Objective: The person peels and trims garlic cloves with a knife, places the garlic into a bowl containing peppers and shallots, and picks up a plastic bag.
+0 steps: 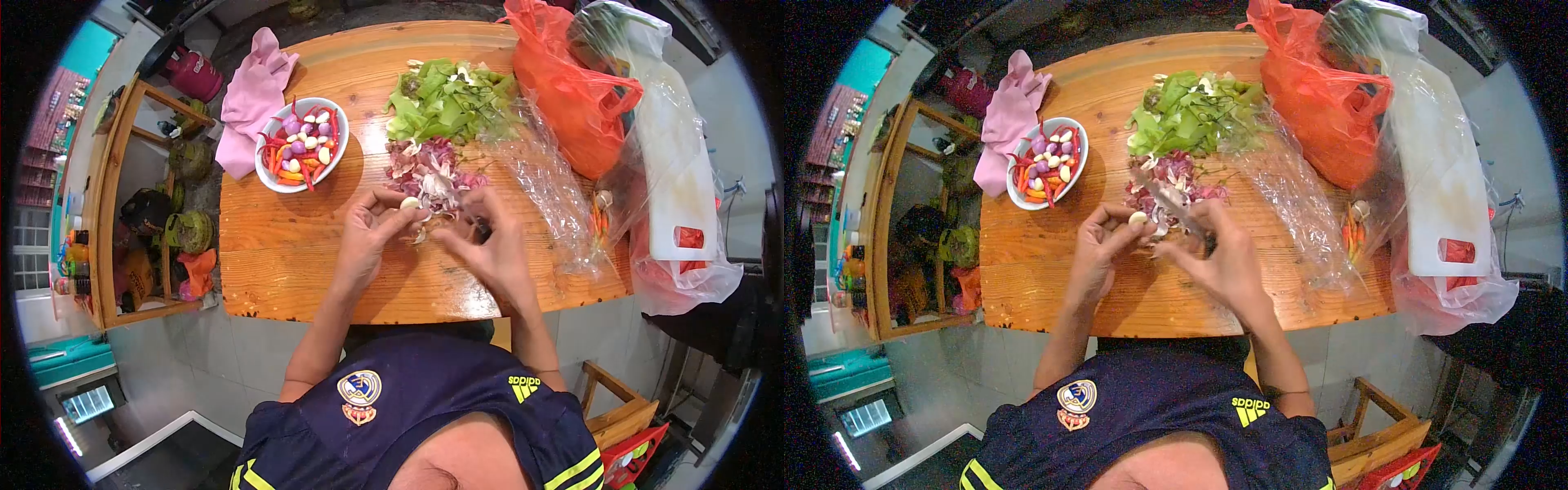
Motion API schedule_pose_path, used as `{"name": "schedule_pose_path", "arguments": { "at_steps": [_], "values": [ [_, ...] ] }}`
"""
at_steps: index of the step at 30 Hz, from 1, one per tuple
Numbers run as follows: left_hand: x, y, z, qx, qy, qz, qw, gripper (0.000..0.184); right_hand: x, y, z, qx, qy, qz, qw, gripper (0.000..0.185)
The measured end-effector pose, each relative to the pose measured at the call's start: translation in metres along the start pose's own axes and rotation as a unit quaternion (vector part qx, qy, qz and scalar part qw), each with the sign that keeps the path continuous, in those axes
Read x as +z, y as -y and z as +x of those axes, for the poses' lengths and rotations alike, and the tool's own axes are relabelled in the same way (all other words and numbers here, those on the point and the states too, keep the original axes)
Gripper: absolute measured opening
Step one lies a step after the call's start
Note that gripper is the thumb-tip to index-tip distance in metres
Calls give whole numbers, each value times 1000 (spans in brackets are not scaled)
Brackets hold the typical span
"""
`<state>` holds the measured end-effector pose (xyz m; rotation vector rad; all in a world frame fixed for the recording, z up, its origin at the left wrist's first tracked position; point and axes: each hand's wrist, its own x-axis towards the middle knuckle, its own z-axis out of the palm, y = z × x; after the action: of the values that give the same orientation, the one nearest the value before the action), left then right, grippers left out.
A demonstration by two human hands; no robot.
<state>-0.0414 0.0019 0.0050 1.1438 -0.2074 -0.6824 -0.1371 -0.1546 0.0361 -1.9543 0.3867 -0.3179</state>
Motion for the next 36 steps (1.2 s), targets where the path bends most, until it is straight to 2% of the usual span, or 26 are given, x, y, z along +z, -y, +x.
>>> {"name": "schedule_pose_path", "arguments": {
  "at_steps": [2,3,6,9,12,13,16,17,20,21,27,30,33,36],
  "values": [
    [13,0,-4,-46,13,-63,997,19,5,3,-1,-46,33,-9,998,33],
    [16,2,-4,-44,23,-29,998,18,13,-4,1,-72,11,43,996,31],
    [16,-2,-6,-58,-16,-57,997,18,9,-11,3,34,41,57,997,31],
    [11,-11,-7,-27,-15,-52,998,19,8,-22,9,9,-2,4,1000,27],
    [10,-13,-6,1,-21,-82,996,22,11,-5,6,-60,-2,21,998,24],
    [14,-15,-8,-16,-17,-84,996,22,13,-2,4,-48,26,21,998,23],
    [17,-10,-11,-47,4,-143,989,23,25,-7,6,-39,-2,68,997,25],
    [17,-14,-13,-48,8,-139,989,25,27,-8,8,-39,-38,87,995,19],
    [13,-21,-14,-49,20,-139,989,27,19,-25,12,-47,-56,45,996,10],
    [12,-21,-14,-54,22,-136,989,26,19,-25,11,-30,-67,68,995,10],
    [13,-24,-14,-70,11,-152,986,27,18,-22,2,-69,-19,1,997,7],
    [9,-16,-13,-61,21,-158,985,26,20,-7,-1,-58,-2,36,998,7],
    [8,-8,-16,-61,31,-133,989,26,25,6,-1,-59,-19,16,998,5],
    [9,-7,-16,-12,10,-128,992,15,22,1,-1,-15,3,-5,1000,5]
  ]
}}
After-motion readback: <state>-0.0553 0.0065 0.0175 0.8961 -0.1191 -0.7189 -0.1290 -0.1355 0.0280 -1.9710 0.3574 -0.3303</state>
